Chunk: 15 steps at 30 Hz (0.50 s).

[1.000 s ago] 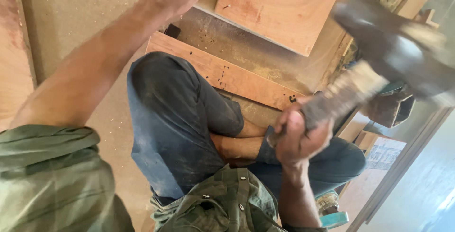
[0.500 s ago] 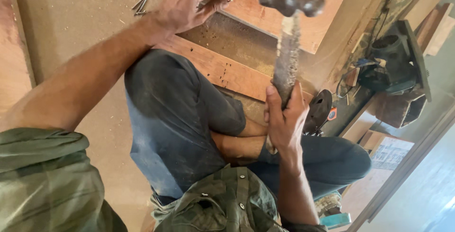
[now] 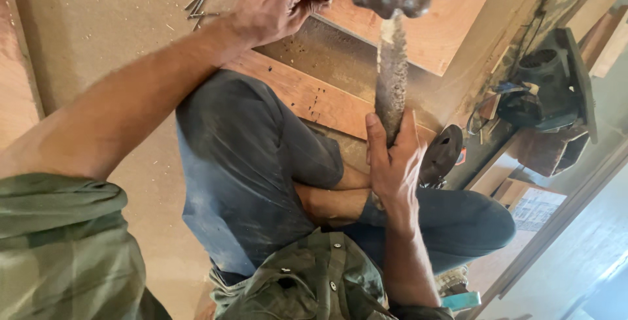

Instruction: The person hammers nails into several wood planks and assembles them by hand while sitting on the floor.

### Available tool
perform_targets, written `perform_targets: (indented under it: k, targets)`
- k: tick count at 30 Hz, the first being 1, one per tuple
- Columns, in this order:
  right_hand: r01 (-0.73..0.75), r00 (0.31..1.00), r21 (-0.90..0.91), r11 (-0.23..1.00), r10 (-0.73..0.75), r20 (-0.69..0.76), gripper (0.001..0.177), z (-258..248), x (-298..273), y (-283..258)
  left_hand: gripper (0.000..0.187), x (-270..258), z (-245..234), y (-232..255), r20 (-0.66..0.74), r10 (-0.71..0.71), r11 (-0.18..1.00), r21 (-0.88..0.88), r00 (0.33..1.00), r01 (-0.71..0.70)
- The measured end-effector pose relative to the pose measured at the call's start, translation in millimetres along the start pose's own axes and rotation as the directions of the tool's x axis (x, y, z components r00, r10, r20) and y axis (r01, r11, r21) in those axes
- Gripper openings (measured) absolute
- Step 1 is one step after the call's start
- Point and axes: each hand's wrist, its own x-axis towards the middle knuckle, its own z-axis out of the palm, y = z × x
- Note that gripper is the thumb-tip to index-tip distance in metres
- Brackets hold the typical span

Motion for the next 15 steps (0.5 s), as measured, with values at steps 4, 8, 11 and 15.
perform_targets:
  k: [4, 8, 11, 15]
  targets:
    - [0.155, 0.985, -0.063, 0.986, -0.159, -0.070, 0.031, 10.2, 4.7, 5.7, 0.003, 0.7, -6.6, 3.1, 0.010, -0.072, 0.977, -0.199, 0.997, 0.073]
    - [0.139, 0.990, -0.194, 0.971, -0.137, 0.022, 0.033, 22.3, 27.5, 10.4, 0.008, 6.2, -15.3, 7.3, 0.066, -0.073, 0.989, -0.125, 0.995, 0.081]
    - [0.216, 0.976, -0.288, 0.933, -0.219, 0.022, 0.032, 14.9, 29.2, 9.7, 0.011, 10.8, -20.4, 11.5, -0.003, 0.013, 1.000, -0.002, 1.000, -0.013]
    - [0.278, 0.936, 0.132, 0.952, -0.237, -0.262, 0.037, 1.5, 1.3, 14.0, 0.007, 12.1, -18.9, 10.9, 0.032, -0.047, 0.995, -0.084, 0.998, 0.050]
